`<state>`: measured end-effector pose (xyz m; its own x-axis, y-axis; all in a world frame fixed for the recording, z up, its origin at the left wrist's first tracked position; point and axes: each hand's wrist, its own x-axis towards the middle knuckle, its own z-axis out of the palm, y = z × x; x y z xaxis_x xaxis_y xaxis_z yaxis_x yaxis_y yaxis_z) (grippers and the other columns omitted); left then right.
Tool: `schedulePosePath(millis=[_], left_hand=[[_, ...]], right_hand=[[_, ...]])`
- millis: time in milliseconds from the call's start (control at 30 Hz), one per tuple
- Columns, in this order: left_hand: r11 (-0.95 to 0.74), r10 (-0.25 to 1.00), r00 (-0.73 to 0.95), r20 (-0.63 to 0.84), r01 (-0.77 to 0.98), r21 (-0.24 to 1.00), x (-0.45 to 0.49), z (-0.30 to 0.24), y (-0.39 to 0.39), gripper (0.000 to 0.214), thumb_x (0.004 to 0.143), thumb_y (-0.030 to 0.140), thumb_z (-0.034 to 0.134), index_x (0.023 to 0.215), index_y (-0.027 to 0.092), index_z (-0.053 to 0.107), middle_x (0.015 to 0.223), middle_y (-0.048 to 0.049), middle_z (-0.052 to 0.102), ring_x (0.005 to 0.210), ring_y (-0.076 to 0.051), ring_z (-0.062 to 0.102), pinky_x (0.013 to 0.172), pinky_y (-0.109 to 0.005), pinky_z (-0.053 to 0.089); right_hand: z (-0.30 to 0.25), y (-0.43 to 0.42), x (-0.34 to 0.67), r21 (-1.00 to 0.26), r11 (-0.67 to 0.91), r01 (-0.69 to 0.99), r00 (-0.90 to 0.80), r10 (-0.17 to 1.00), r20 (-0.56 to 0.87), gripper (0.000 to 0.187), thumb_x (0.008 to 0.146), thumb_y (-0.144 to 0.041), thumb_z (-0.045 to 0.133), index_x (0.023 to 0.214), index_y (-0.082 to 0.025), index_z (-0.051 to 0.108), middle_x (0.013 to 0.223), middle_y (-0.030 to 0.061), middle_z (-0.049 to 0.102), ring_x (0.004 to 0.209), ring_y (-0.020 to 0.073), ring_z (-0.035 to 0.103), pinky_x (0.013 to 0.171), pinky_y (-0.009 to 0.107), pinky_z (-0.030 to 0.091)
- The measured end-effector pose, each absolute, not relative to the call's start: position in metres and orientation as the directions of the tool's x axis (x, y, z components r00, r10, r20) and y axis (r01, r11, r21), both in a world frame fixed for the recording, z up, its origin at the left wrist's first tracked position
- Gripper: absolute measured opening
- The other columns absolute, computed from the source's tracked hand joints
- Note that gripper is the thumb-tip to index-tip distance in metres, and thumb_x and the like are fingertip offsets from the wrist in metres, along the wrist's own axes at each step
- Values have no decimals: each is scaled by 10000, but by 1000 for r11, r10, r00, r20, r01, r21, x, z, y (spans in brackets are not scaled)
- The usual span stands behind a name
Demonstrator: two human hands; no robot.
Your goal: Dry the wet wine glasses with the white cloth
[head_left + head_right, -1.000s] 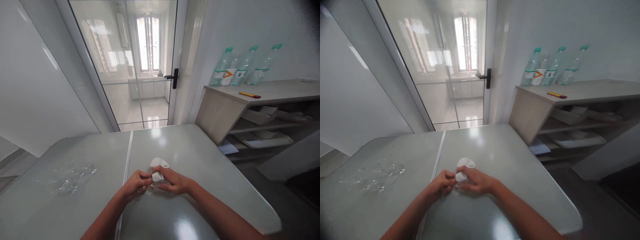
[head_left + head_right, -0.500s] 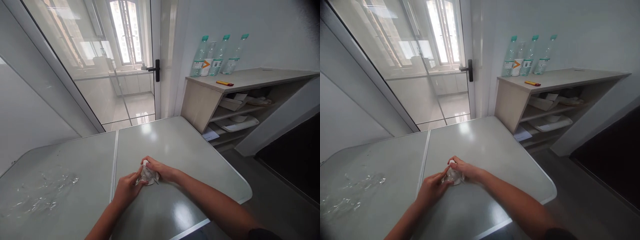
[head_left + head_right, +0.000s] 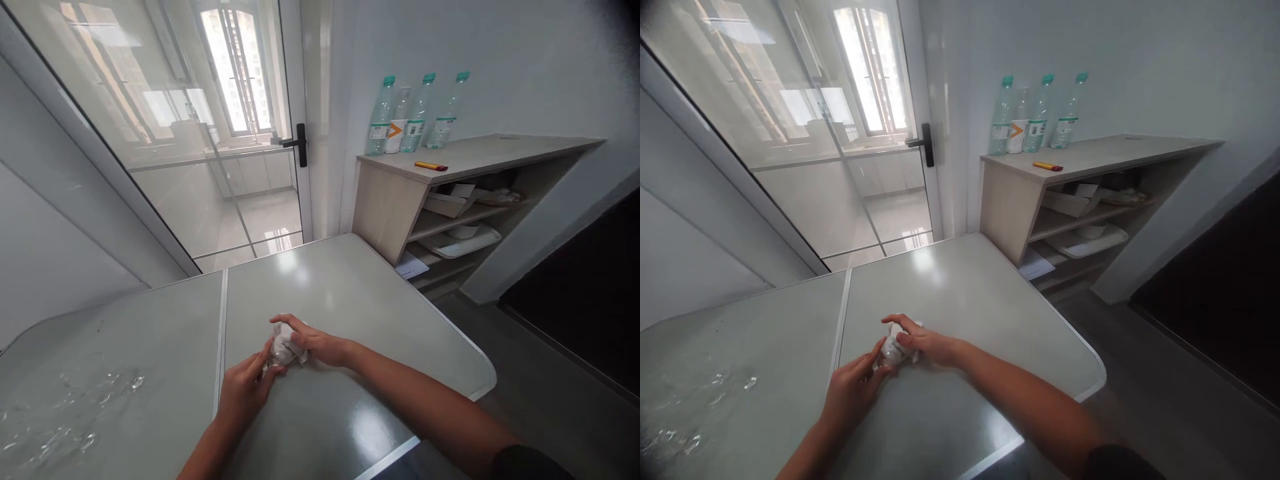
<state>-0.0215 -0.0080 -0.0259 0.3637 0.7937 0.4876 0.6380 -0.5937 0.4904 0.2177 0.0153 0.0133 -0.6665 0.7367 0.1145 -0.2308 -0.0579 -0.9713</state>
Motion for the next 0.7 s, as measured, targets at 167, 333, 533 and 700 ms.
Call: schedulePosePath(millis=[167,333,533,700], left_hand=[[-743,504,515,693,667,45,-29,-25,-4,529,920,194,696,1437,220,585,1063,-92,793,879,-159,750,803,-207,517],[-530,847,368,384,642,554,-26,-19,-6,433,860,358,738,1269,218,725,695,13,711,552,-113,590,555,-198,441],[155,841,455,-292,314,937,-21,-7,-1,476,752,507,784,972,85,803,582,13,548,471,-70,367,459,-201,282],[239,751,551,-365,289,927,-19,-4,0,418,764,508,778,819,94,778,571,23,489,471,-46,272,460,-200,208]], right_hand=[[7,18,216,-930,-191,-314,-621,782,49,803,940,-562,602,1604,-306,229,1137,48,548,997,189,541,936,349,429],[16,26,230,-947,316,66,-787,600,145,895,789,-129,702,1589,-253,320,1393,89,542,1180,237,533,1005,336,395],[17,41,252,-956,292,-37,-934,330,137,949,659,104,417,1569,-157,362,1498,130,497,1276,214,533,929,247,451],[18,38,257,-892,435,120,-943,332,35,943,687,130,419,1578,-180,383,1303,72,657,1050,153,619,835,176,441]])
